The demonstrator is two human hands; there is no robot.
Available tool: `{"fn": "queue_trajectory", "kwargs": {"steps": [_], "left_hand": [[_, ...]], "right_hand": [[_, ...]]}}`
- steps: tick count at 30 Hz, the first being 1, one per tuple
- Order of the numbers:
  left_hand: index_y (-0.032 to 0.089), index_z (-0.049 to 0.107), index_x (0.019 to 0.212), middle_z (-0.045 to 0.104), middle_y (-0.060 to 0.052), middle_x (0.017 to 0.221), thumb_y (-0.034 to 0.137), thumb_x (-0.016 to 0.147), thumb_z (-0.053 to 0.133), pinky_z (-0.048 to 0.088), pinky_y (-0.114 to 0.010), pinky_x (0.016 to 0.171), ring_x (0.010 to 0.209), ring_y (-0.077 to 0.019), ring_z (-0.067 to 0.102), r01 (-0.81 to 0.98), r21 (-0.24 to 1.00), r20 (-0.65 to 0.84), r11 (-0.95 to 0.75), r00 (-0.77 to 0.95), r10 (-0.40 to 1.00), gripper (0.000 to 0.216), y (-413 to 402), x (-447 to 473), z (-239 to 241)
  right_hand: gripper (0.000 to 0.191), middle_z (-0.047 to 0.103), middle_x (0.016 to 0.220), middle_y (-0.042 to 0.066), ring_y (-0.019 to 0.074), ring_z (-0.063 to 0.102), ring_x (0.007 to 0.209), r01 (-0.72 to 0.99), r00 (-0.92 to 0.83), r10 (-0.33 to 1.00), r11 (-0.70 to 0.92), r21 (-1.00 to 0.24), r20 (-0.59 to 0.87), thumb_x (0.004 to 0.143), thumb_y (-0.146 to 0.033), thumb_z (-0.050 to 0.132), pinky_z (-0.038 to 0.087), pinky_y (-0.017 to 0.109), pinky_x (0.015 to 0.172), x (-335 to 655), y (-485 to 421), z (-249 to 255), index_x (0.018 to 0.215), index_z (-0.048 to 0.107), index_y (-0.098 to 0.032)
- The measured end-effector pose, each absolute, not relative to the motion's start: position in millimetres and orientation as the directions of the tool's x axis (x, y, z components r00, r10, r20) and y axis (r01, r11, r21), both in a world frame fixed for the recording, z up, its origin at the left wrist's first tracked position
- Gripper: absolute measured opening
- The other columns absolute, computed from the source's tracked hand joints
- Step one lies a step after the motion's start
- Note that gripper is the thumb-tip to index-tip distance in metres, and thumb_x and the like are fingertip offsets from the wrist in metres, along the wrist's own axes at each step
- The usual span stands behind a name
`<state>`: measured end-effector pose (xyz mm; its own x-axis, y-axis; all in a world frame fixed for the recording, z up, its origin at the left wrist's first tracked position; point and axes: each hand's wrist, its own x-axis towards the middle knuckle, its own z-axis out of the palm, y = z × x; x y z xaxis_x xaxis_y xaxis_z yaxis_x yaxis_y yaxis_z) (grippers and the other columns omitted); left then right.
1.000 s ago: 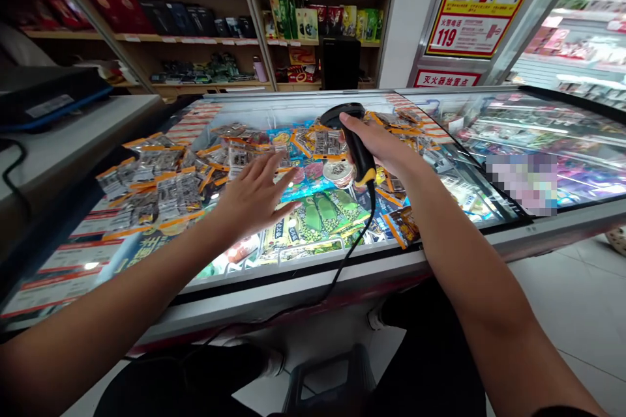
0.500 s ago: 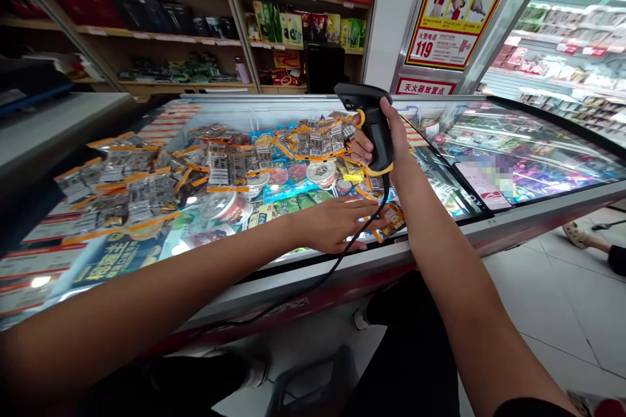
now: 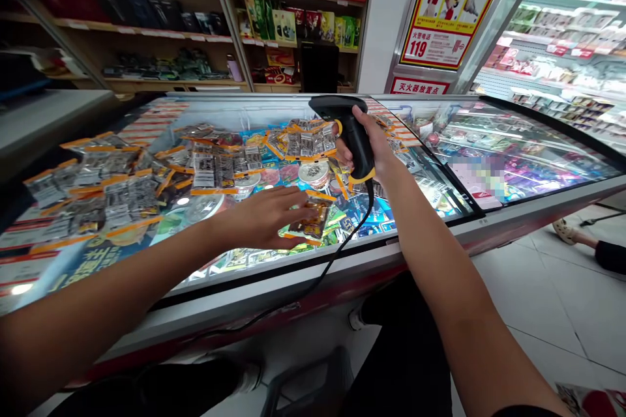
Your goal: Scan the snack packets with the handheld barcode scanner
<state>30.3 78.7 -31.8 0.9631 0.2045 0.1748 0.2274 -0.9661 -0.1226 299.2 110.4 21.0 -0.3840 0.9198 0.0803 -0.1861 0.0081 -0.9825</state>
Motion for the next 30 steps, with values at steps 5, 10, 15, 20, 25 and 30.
{"fn": "queue_trajectory", "kwargs": {"steps": [5,10,15,20,25,30], "left_hand": [[0.018,0.054,0.144,0.058,-0.018,0.131,0.057,0.101,0.048,0.049,-0.044,0.096,0.121,-0.0336,0.056,0.499,-0.265,0.185,-0.825,0.866,0.464,0.059,87.5,21.9,-37.4],[0.016,0.056,0.139,0.058,-0.017,0.125,0.058,0.102,0.045,0.052,-0.039,0.088,0.116,-0.0316,0.058,0.645,-0.284,0.213,-0.710,0.764,0.609,0.057,106.6,11.3,-37.0],[0.016,0.065,0.124,0.065,-0.013,0.116,0.042,0.103,0.045,0.052,-0.036,0.079,0.101,-0.0259,0.063,0.584,-0.255,0.227,-0.771,0.811,0.539,0.038,127.3,-4.5,-33.3],[0.016,0.065,0.089,0.067,-0.009,0.086,0.029,0.105,0.040,0.045,-0.031,0.066,0.074,-0.0171,0.059,0.603,-0.030,0.536,-0.797,0.683,0.496,0.032,122.4,-3.6,-20.2],[0.020,0.060,0.081,0.063,-0.003,0.067,0.037,0.105,0.043,0.044,-0.030,0.062,0.061,-0.0144,0.057,0.652,0.401,0.505,-0.643,0.429,0.749,0.034,120.9,3.4,-26.2],[0.017,0.054,0.133,0.063,-0.017,0.130,0.046,0.100,0.054,0.055,-0.039,0.086,0.105,-0.0251,0.066,0.721,0.323,0.422,-0.613,0.470,0.775,0.044,118.3,9.4,-36.8]], "right_hand": [[0.061,0.048,0.049,-0.004,0.0146,0.040,0.040,-0.047,-0.392,0.919,-0.058,-0.997,-0.035,0.082,-0.084,0.050,0.038,0.030,0.040,290.5,107.4,11.8,0.097,0.059,-0.025],[0.055,0.055,0.055,0.002,0.0155,0.044,0.045,0.085,-0.460,0.876,-0.119,-0.989,-0.145,0.087,-0.078,0.054,0.043,0.032,0.044,291.5,105.9,4.2,0.090,0.057,-0.023],[0.056,0.055,0.057,0.002,0.0165,0.046,0.049,0.127,-0.487,0.860,-0.099,-0.987,-0.149,0.088,-0.077,0.054,0.044,0.032,0.047,292.0,103.6,7.4,0.096,0.057,-0.022],[0.057,0.051,0.055,0.000,0.0163,0.043,0.047,0.087,-0.446,0.890,-0.063,-0.994,-0.096,0.087,-0.079,0.051,0.041,0.032,0.045,290.7,102.1,11.9,0.097,0.057,-0.023],[0.063,0.049,0.056,-0.001,0.0164,0.043,0.046,0.089,-0.431,0.898,-0.051,-0.995,-0.085,0.085,-0.082,0.050,0.041,0.032,0.045,291.0,103.4,11.7,0.102,0.058,-0.023],[0.065,0.049,0.058,0.000,0.0167,0.044,0.049,0.120,-0.414,0.906,-0.043,-0.992,-0.089,0.086,-0.083,0.049,0.042,0.032,0.047,289.9,101.9,12.3,0.106,0.058,-0.022]]}}
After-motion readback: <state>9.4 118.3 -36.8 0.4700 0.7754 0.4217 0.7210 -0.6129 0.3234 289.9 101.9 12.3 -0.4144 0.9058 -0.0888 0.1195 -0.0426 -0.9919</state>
